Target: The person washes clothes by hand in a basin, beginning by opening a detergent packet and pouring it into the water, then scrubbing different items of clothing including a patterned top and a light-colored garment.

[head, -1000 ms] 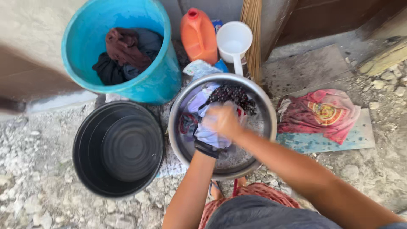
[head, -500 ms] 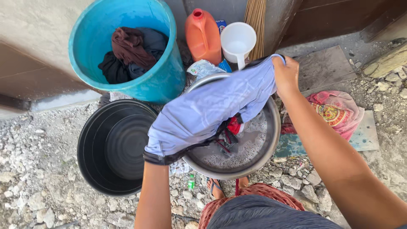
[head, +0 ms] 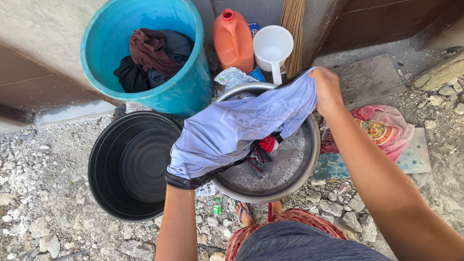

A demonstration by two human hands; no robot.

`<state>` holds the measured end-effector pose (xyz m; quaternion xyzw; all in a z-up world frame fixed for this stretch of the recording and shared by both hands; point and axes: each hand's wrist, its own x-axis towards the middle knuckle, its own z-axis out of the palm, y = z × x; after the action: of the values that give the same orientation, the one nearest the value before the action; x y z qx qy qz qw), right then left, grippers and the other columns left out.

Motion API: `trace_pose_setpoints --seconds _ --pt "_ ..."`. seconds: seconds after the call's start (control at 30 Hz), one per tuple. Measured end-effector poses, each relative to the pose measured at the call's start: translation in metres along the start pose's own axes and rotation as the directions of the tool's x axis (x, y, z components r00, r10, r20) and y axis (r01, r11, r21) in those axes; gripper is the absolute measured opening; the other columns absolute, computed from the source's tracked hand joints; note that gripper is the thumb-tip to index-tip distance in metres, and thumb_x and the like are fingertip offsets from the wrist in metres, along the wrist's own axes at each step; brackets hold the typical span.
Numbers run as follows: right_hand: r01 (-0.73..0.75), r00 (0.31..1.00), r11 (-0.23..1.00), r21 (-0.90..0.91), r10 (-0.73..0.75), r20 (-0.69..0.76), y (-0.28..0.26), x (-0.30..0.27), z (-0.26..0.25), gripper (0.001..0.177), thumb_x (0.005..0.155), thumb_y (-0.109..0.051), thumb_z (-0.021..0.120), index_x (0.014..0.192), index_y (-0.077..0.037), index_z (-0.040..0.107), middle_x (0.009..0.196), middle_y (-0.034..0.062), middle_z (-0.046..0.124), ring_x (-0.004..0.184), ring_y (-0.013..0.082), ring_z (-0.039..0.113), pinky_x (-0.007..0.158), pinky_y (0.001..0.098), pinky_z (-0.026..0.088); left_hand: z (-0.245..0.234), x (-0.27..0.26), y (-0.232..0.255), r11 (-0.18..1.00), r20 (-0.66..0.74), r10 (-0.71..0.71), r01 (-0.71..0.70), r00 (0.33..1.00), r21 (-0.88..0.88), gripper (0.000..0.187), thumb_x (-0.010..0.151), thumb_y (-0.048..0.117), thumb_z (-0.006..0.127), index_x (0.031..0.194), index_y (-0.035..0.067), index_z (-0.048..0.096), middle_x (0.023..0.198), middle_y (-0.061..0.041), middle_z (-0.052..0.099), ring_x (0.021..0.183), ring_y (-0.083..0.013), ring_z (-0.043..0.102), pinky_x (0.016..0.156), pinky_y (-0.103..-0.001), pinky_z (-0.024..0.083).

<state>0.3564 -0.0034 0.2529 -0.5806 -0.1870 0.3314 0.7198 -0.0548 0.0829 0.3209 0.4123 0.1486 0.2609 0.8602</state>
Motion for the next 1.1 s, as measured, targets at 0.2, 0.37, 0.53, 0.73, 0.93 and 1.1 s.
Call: trace_pose_setpoints --seconds 0.2,0.37,0.53,0.73,0.93,1.1 --pt "0.489 0.656 0.777 -0.397 -0.027 0.755 -0.039 -0.05 0.032 0.06 0.079 -0.026 0.08 0.127 0.0 0.054 0.12 0.0185 0.065 0.108 0.0257 0.063 0.091 0.0389 0.051 0.009 0.004 0.0 0.926 -0.076 0.132 -0.096 0.988 0.364 0.047 0.106 0.033 0.045 0.144 0.006 0.037 0.144 -0.011 0.049 0.132 -0.025 0.05 0.113 -0.038 0.04" --pt "0.382 0.623 0.46 -0.801 0.512 0.591 -0.043 -0.081 0.044 0.052 0.075 -0.038 0.089 0.111 -0.003 0.074 0.103 0.0114 0.077 0.096 0.025 0.072 0.088 0.0386 0.056 0.018 0.008 -0.007 0.978 -0.242 0.201 -0.18 0.949 0.106 0.04 0.106 0.036 0.046 0.134 0.007 0.043 0.133 -0.01 0.052 0.123 -0.0241 0.054 0.106 -0.037 0.044" --pt "-0.359 0.799 0.933 -0.033 0.326 0.505 -0.001 -0.104 0.066 0.043 0.073 -0.026 0.087 0.107 -0.004 0.072 0.098 0.0052 0.077 0.087 0.0215 0.072 0.082 0.0392 0.058 0.03 0.042 -0.092 0.966 -0.197 0.01 -0.06 0.98 -0.251 0.035 0.106 0.038 0.047 0.123 0.008 0.049 0.122 -0.009 0.056 0.113 -0.0233 0.057 0.099 -0.037 0.048" --pt "0.58 0.707 0.809 -0.093 -0.443 0.551 0.035 -0.183 0.128 0.026 0.084 -0.019 0.085 0.098 -0.002 0.072 0.098 0.0103 0.076 0.089 0.0186 0.073 0.082 0.0323 0.057 -0.005 0.094 -0.208 0.839 -0.085 0.137 -0.161 0.987 -0.52 0.033 0.105 0.042 0.048 0.111 0.01 0.056 0.109 -0.008 0.061 0.102 -0.0223 0.062 0.091 -0.036 0.052" --pt "0.614 0.747 0.715 -0.336 -0.387 0.541 0.014 -0.144 0.121 0.014 0.081 -0.014 0.08 0.078 -0.005 0.069 0.076 0.0087 0.072 0.069 0.0128 0.071 0.067 0.0297 0.055 -0.043 0.096 -0.252 0.846 0.042 0.223 -0.171 0.974 -0.505 0.028 0.104 0.037 0.05 0.099 0.012 0.06 0.101 -0.007 0.063 0.098 -0.0213 0.064 0.09 -0.036 0.054" --pt "0.734 0.637 0.639 -0.233 -0.526 0.563 0.017 -0.176 0.117 0.019 0.075 -0.018 0.081 0.075 -0.006 0.066 0.071 0.0094 0.067 0.067 0.0173 0.065 0.067 0.034 0.051 -0.011 0.077 -0.202 0.977 0.006 0.067 -0.065 0.998 -0.204 0.026 0.104 0.035 0.051 0.102 0.011 0.06 0.101 -0.008 0.063 0.096 -0.0218 0.064 0.088 -0.036 0.054"
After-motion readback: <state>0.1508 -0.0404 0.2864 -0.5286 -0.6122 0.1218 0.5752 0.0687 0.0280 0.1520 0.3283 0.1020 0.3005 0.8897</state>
